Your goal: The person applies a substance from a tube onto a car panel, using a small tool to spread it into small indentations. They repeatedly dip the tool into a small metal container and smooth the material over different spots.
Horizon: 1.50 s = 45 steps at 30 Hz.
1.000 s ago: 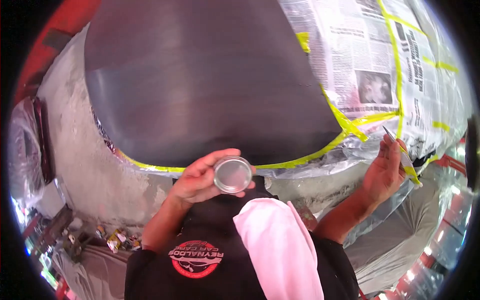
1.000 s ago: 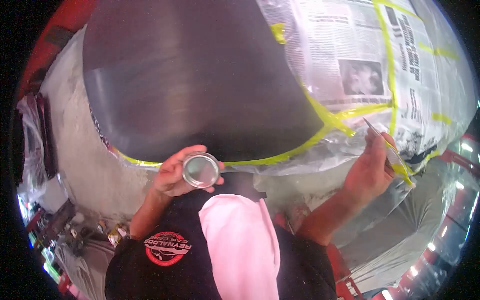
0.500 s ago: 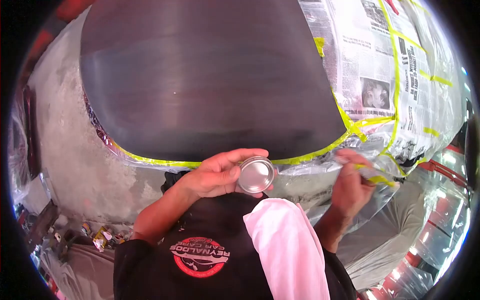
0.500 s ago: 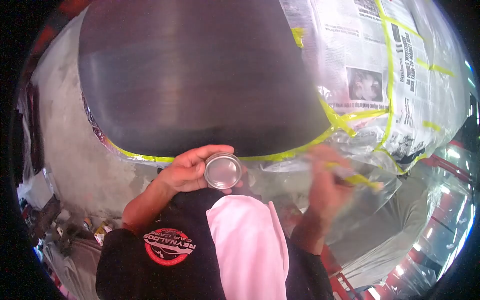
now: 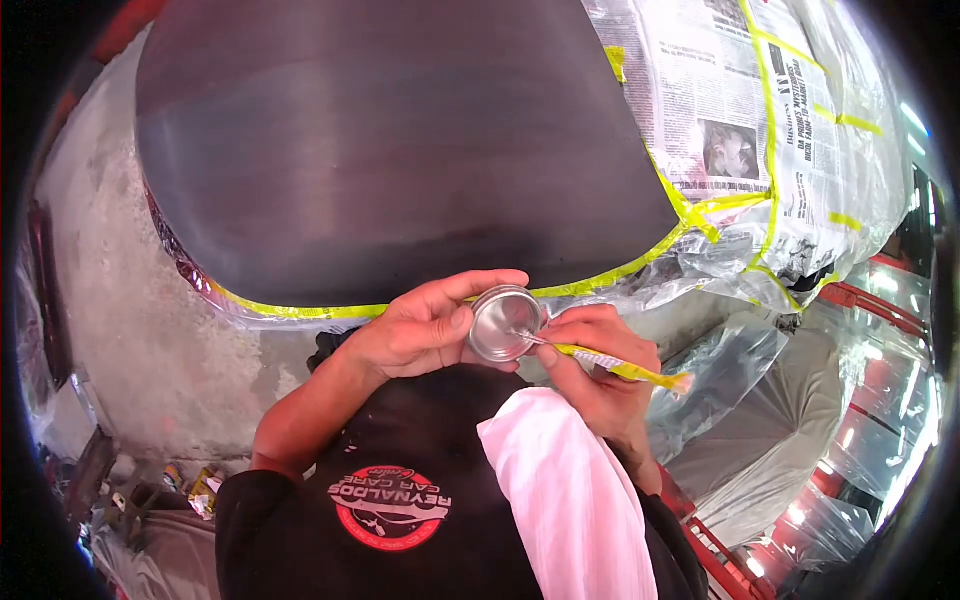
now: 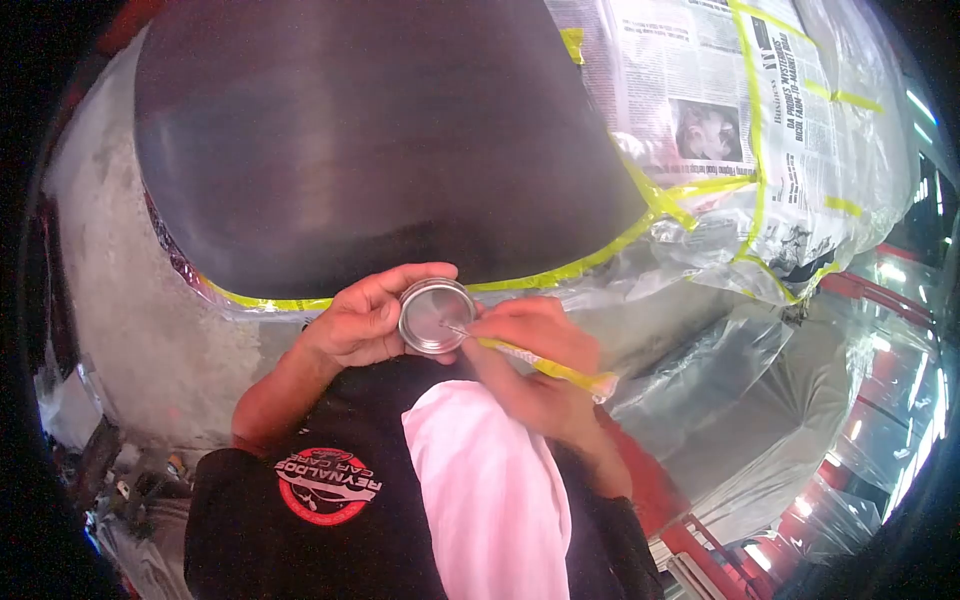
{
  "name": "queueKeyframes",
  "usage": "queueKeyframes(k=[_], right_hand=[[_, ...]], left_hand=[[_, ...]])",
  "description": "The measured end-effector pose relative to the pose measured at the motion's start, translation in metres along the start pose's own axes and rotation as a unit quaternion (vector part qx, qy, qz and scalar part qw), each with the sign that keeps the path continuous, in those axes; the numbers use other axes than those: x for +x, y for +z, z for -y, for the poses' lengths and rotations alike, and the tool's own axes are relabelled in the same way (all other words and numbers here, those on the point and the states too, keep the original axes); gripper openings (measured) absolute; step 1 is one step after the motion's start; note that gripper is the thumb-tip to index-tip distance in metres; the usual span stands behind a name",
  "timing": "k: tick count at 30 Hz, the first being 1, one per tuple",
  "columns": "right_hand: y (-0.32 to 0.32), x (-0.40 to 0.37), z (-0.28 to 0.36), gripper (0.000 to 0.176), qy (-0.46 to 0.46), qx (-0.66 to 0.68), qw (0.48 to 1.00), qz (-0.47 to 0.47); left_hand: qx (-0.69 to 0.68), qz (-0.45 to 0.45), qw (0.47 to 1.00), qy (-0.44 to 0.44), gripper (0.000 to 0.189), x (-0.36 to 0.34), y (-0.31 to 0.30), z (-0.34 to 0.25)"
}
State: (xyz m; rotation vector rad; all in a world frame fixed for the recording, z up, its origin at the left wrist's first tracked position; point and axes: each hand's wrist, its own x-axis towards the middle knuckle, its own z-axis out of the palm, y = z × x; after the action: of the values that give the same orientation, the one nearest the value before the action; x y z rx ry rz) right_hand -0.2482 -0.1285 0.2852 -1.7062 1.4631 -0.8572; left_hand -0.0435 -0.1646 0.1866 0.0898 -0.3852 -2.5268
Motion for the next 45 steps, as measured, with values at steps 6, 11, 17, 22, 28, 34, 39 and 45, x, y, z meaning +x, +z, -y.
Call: queueKeyframes(k=[6,11,17,22,28,34,39,45], right_hand=[[-0.003,-0.003,0.006,0.017,0.068,0.128,0.989,-0.022],[-0.002,0.006,-0.005,0.022,0.162,0.402,0.900,-0.043],[0.007,0.077,-0.033,0.016,0.134,0.301,0.929,-0.168],[0.021,0.117,-0.052,0.015,0.167,0.161,0.962,-0.146],[0.023,0.123,-0.053,0.012,0.153,0.083,0.978,-0.112],[0.025,0.122,-0.051,0.013,0.165,0.075,0.978,-0.106],[0.029,0.122,-0.056,0.011,0.135,0.050,0.982,-0.122],[0.027,0.122,-0.055,0.014,0.150,0.040,0.982,-0.111]], left_hand=[[-0.022,-0.018,1.000,0.012,0.063,-0.002,-0.002,0.003],[-0.014,0.003,0.999,0.039,0.061,0.000,-0.010,-0.001],[-0.005,0.021,0.997,0.074,0.059,-0.012,-0.019,-0.015],[0.008,0.011,0.994,0.110,0.059,-0.028,-0.022,-0.019],[0.004,-0.007,0.986,0.166,0.061,-0.040,-0.029,-0.022],[0.001,-0.018,0.984,0.175,0.062,-0.047,-0.031,-0.025],[0.005,-0.011,0.983,0.181,0.062,-0.049,-0.032,-0.024],[0.003,-0.010,0.982,0.189,0.061,-0.051,-0.033,-0.021]])
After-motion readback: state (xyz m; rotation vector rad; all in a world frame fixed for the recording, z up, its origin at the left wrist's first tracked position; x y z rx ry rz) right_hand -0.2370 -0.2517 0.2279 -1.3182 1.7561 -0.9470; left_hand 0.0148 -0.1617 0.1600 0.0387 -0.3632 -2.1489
